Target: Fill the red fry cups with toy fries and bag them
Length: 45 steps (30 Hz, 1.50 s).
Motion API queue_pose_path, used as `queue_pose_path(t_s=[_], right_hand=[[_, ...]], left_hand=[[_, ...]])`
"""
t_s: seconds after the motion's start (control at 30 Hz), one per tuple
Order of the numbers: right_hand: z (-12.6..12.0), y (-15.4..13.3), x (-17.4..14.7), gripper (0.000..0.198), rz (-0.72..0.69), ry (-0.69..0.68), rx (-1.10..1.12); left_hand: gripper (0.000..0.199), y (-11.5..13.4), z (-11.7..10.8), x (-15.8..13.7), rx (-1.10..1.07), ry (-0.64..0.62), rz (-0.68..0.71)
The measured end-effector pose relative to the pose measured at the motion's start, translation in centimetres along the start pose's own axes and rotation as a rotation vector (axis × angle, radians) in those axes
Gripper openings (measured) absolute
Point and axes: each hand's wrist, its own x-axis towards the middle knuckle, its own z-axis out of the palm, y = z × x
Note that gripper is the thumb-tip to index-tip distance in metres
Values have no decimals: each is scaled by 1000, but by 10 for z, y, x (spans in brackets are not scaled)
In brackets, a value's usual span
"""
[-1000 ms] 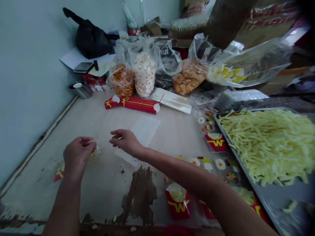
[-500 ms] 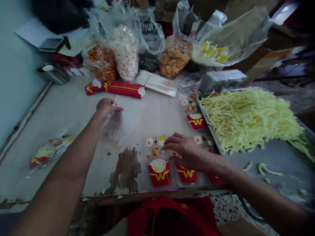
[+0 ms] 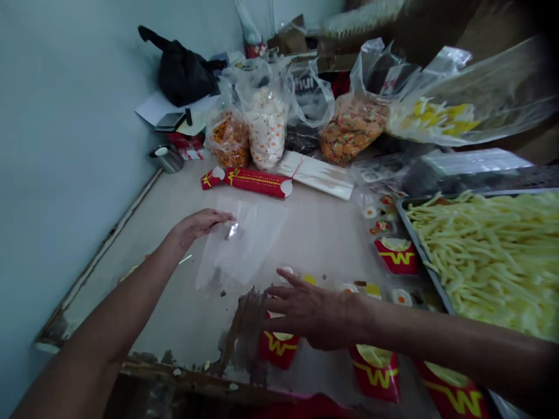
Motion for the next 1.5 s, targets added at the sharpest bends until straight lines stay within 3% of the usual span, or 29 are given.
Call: queue_pose_path(t_s=[0.1,0.23,0.37,0.47,0.6,0.7,0.8,1.03,1.13,1.27,1.5], right_hand=[[5,8,13,84,31,46,4],[13,10,34,117,115,15,102],[-2,12,38,108,136,17,158],[-31,23,20,97,351,168,121],[-64,50,-14,89,729,468,-174],[-73,65,-29,89,853,539,-354],[-69,68,-32,90,863,538,-409],[-46,58,-15,91,884,547,-347],[-39,60,-15,93,886,574,-276],[-31,71,-27,88,786,459,-141],[-26,95,-33,94,656,322,91]], left_hand=[[47,-6,8,-5,-59,-2,-20],[41,-9,24,-19,-89,141,39],[37,-2,38,-42,-13,190,155],[34,8,48,-63,119,218,218],[31,22,61,-85,212,205,243],[32,31,67,-92,191,144,245],[32,37,69,-91,162,73,256],[31,39,81,-64,38,-220,196],[36,37,82,-48,-76,-228,184],[47,33,74,-36,-59,-247,138],[40,25,72,-37,-56,-294,35]])
